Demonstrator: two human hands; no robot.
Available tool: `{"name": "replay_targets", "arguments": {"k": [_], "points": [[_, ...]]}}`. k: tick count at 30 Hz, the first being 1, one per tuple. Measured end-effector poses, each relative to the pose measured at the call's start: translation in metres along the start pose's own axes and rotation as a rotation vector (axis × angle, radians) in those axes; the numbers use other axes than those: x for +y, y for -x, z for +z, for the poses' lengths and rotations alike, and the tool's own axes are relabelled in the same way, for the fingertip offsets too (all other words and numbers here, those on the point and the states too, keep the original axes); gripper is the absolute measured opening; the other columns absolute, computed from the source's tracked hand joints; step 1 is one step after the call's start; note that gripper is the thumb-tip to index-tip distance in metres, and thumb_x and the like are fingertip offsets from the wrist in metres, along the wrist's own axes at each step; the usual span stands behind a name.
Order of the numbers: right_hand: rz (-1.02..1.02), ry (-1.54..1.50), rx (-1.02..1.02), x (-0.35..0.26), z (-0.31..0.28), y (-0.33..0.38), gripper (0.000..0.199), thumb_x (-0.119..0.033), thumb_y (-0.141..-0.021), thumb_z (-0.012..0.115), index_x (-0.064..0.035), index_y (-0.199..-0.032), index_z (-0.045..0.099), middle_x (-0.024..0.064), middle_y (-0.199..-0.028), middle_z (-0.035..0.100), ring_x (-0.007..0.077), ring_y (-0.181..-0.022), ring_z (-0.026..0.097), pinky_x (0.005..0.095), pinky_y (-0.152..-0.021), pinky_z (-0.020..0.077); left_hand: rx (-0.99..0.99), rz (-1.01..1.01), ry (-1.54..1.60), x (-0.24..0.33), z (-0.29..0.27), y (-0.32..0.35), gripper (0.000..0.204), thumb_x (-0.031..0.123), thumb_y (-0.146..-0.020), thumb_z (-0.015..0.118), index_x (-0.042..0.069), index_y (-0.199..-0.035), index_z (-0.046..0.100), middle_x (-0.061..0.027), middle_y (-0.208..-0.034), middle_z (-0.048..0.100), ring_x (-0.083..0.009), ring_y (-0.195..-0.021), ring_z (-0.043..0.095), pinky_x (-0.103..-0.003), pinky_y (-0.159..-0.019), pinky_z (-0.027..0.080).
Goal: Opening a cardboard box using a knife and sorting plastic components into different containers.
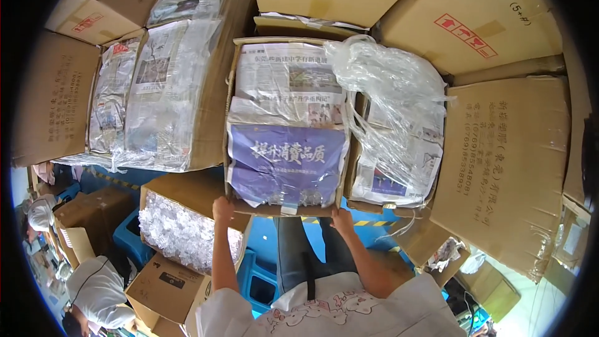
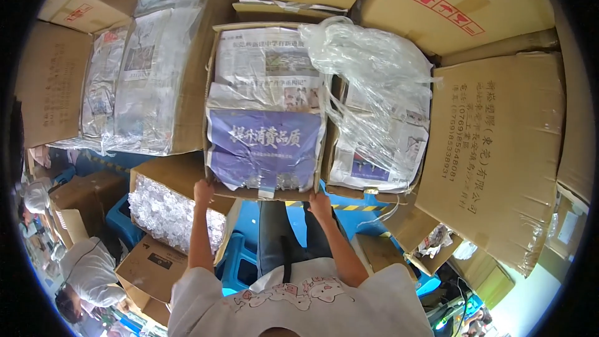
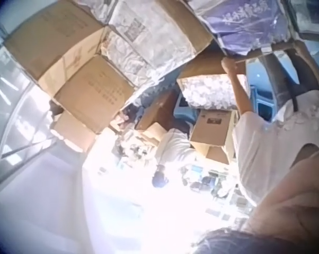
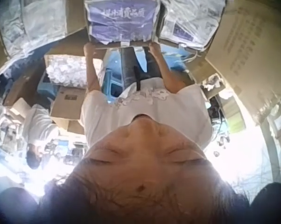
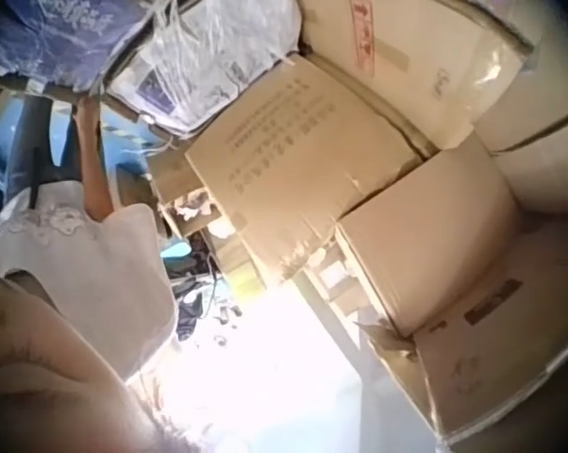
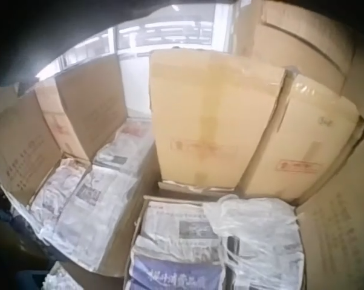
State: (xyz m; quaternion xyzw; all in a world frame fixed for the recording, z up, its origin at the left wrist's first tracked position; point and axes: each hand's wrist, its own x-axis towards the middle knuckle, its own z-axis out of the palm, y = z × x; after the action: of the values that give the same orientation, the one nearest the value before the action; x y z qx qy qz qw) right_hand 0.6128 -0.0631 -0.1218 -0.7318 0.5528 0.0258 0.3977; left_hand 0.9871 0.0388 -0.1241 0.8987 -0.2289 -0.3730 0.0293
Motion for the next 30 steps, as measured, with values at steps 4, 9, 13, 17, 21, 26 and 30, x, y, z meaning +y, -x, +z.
{"name": "replay_targets", "arguments": {"k": [4,9,13,17,21,26,30], "points": [[0.788,-0.714,-0.03,-0.009,0.003,0.002,0.022,-0.026,-0.078,0.048,-0.0045,-0.081,0.051,0.0086,-0.065,0.056,0.0201,-0.059,0.059,0.0315,-0.045,0.0477,0.303,-0.187,0.339,0.01,0.041,0.014,0.028,0.023,-0.063,0.054,0.0,-0.077,0.061,-0.0213,-0.069,0.058,-0.035,-0.065,0.058,-0.042,-0.057,0.044],[1.07,-1.206,-0.008,-0.047,0.017,-0.002,0.029,-0.034,-0.074,0.051,-0.0119,-0.093,0.05,0.0048,-0.079,0.057,0.0178,-0.072,0.059,0.0337,-0.064,0.0472,-0.039,-0.654,1.61,0.021,0.085,0.046,0.039,0.02,-0.066,0.057,0.004,-0.099,0.045,-0.0122,-0.086,0.049,-0.0289,-0.071,0.055,-0.04,-0.051,0.051],[1.115,-1.387,-0.031,-0.038,0.037,-0.013,0.032,-0.04,-0.073,0.05,-0.0125,-0.09,0.051,0.006,-0.078,0.059,0.0169,-0.066,0.058,0.0337,-0.068,0.045,-0.186,-0.505,1.331,0.057,0.067,0.053,0.028,0.015,-0.066,0.054,-0.002,-0.087,0.049,-0.0133,-0.076,0.053,-0.0253,-0.058,0.057,-0.033,-0.043,0.05],[0.964,-1.208,0.004,-0.053,0.037,0.0,0.025,-0.032,-0.073,0.053,-0.0076,-0.078,0.052,0.003,-0.053,0.049,0.0105,-0.043,0.044,0.0222,-0.041,0.0364,-0.062,-0.406,1.229,0.03,0.074,0.063,0.022,0.013,-0.066,0.053,-0.009,-0.068,0.053,-0.0129,-0.057,0.055,-0.022,-0.041,0.054,-0.03,-0.035,0.047],[0.847,-1.289,0.099,-0.061,0.039,0.01,0.02,-0.026,-0.074,0.054,-0.0063,-0.074,0.05,-0.0013,-0.049,0.038,0.0073,-0.036,0.033,0.019,-0.032,0.0223,0.013,-0.307,1.283,0.024,0.083,0.07,0.027,0.016,-0.067,0.053,-0.011,-0.067,0.053,-0.0137,-0.057,0.055,-0.02,-0.04,0.054,-0.028,-0.034,0.046],[0.813,-1.193,0.164,-0.063,0.039,0.025,0.021,-0.023,-0.075,0.051,-0.0084,-0.063,0.044,-0.0039,-0.044,0.029,0.0061,-0.033,0.026,0.0206,-0.03,0.0183,0.083,-0.282,1.303,0.033,0.082,0.085,0.026,0.015,-0.068,0.051,-0.01,-0.062,0.054,-0.013,-0.053,0.054,-0.0192,-0.038,0.053,-0.027,-0.033,0.045],[0.762,-1.15,0.184,-0.058,0.048,0.045,0.024,-0.024,-0.076,0.05,-0.0095,-0.059,0.041,-0.0042,-0.042,0.027,0.0064,-0.032,0.026,0.021,-0.03,0.0191,0.138,-0.274,1.297,0.021,0.092,0.104,0.025,0.012,-0.07,0.049,-0.009,-0.058,0.053,-0.0133,-0.048,0.053,-0.0196,-0.035,0.052,-0.028,-0.033,0.044]]}}
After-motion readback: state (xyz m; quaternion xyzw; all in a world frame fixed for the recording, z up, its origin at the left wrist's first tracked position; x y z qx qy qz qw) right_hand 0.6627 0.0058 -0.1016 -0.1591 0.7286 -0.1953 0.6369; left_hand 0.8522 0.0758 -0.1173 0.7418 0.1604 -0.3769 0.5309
